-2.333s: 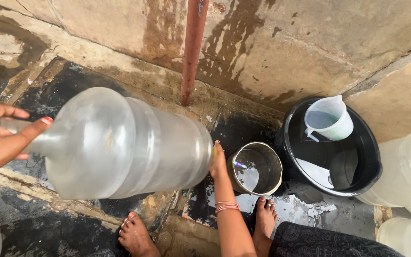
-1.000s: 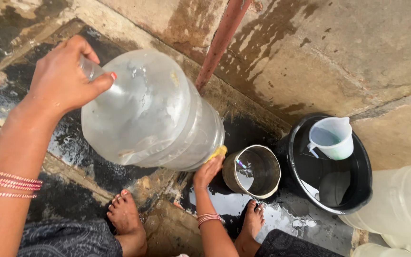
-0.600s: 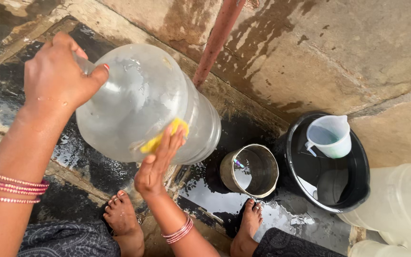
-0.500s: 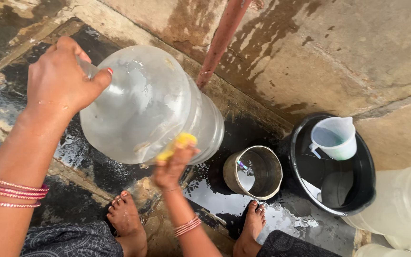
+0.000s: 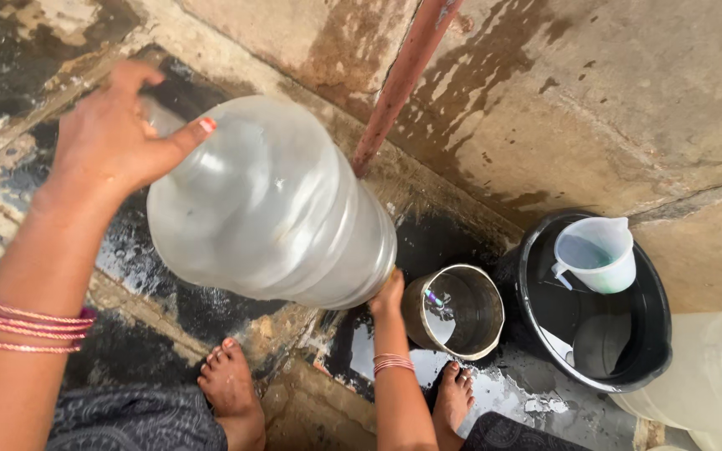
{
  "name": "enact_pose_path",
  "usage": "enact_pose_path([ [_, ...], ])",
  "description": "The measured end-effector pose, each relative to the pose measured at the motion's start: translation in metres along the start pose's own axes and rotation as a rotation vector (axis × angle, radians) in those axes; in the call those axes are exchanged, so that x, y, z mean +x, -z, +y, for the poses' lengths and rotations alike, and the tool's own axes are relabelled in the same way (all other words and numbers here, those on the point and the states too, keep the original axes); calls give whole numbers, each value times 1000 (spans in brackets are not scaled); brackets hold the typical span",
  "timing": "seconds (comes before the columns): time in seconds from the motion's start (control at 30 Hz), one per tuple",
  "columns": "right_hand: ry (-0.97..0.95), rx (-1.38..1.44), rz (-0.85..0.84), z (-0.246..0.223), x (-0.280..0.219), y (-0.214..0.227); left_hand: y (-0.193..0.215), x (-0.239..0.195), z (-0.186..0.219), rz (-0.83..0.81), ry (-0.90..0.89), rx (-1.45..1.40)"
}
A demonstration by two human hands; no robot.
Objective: The person cleans a large plastic water jug using a yellow sponge and water, wiping the exterior surfaces and the neck area before rinsing it by shaking water inside the jug.
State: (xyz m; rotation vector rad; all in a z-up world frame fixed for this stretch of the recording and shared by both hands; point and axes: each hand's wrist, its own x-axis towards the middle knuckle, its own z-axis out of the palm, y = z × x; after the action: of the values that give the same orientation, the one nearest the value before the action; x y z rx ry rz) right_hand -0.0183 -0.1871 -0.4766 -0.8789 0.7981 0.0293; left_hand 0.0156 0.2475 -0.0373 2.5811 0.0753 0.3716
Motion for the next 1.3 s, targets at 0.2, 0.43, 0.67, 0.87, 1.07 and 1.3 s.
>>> enact_pose_path([
  [0.2, 402, -358, 113, -26, -123, -111, -7, -2, 16, 3, -149, 144],
  [0.43, 1335, -809, -187, -2, -267, -170, -19, -4, 17, 86, -254, 18],
  [0.67, 861, -907, 233, 20, -167, -80, -15, 2, 22, 58, -351, -1],
  [0.87, 1366, -745, -207, -47, -264, -177, -24, -4, 45, 57, -306, 41],
  [1.07, 999, -804, -421, -158, -272, -238, -31, -7, 56, 32, -289, 58],
  [1.3, 1652, -1229, -181, -90, -300, -162, -38, -10, 87, 91, -191, 132],
])
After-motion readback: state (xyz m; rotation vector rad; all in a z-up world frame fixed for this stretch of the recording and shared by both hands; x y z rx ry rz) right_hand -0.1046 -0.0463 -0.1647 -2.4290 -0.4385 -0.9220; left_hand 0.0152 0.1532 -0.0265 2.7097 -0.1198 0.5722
